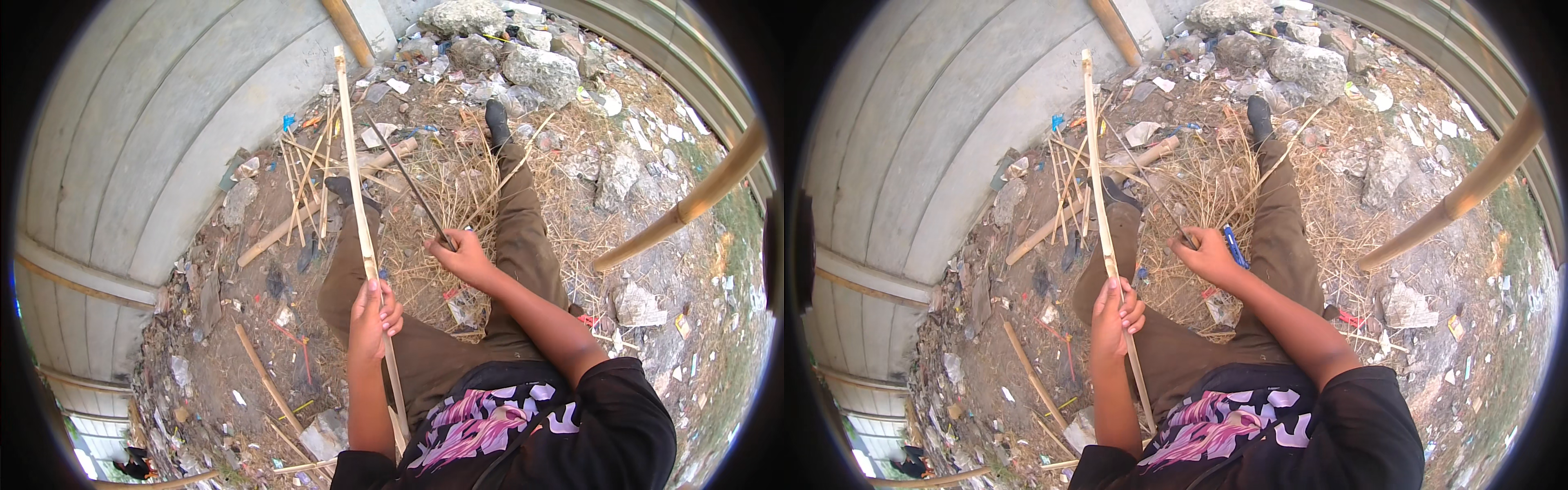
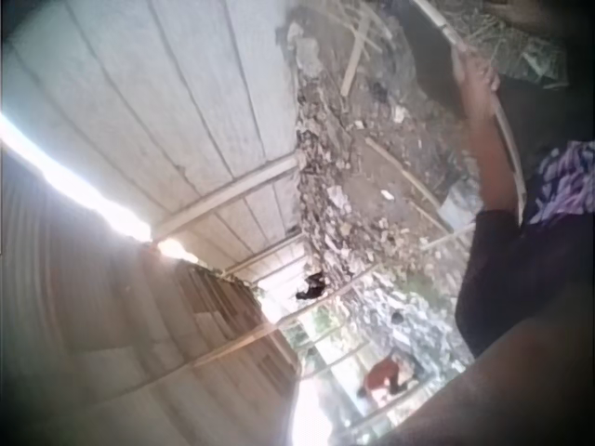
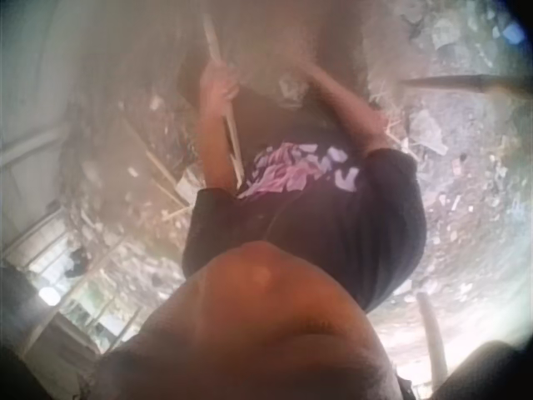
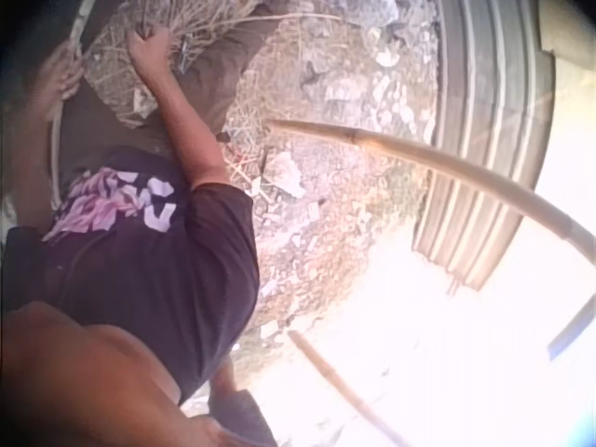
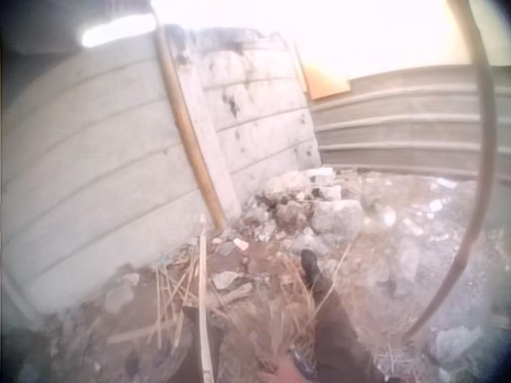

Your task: The person sits on the ground and uses a utility knife to shave and sharpen a thin wooden stick. They rotate the stick to smooth its surface and then use a machete to further refine the tip.

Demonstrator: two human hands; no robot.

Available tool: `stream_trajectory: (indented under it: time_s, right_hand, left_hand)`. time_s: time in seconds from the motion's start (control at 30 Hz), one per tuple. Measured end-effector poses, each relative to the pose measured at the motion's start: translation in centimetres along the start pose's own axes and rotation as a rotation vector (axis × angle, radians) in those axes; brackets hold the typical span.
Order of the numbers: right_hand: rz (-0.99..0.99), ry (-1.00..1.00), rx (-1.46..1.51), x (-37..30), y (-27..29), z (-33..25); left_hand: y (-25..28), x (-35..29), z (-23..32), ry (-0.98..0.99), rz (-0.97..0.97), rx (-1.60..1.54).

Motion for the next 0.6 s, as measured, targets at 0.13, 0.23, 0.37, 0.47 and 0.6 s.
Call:
stream_trajectory:
  time_s: [0.13,0.23,0.37,0.47,0.6]
  right_hand:
    - [0.03,0.117,-0.13,-1.6,-2.0,1.6]
    - [0.044,0.298,-0.198,-2.5,-1.8,-0.2]
    - [0.183,0.68,-0.343,-2.6,0.2,-1.2]
    - [0.132,0.872,-0.468,-3.4,0.9,-2.8]
    - [0.159,0.883,-0.415,-3.2,1.7,-3.4]
  left_hand:
    - [-2.1,0.3,-1.1,0.046,-0.086,0.047]
    - [-3.2,-0.8,-0.8,0.082,-0.145,-0.091]
    - [-4.7,-2.4,-0.4,0.19,-0.216,-0.208]
    - [-5.4,-2.8,-0.4,0.143,-0.265,-0.155]
    - [-6.0,-3.4,0.2,0.144,-0.261,-0.085]
Point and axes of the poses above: each hand's wrist, its own x-axis towards the middle knuckle, its own y-axis out of the back of the hand, z = x × y, the point moved 5 cm from there along x, towards the middle knuckle, and after that the axes turned 13 degrees about -y, right-handed, at the moved point
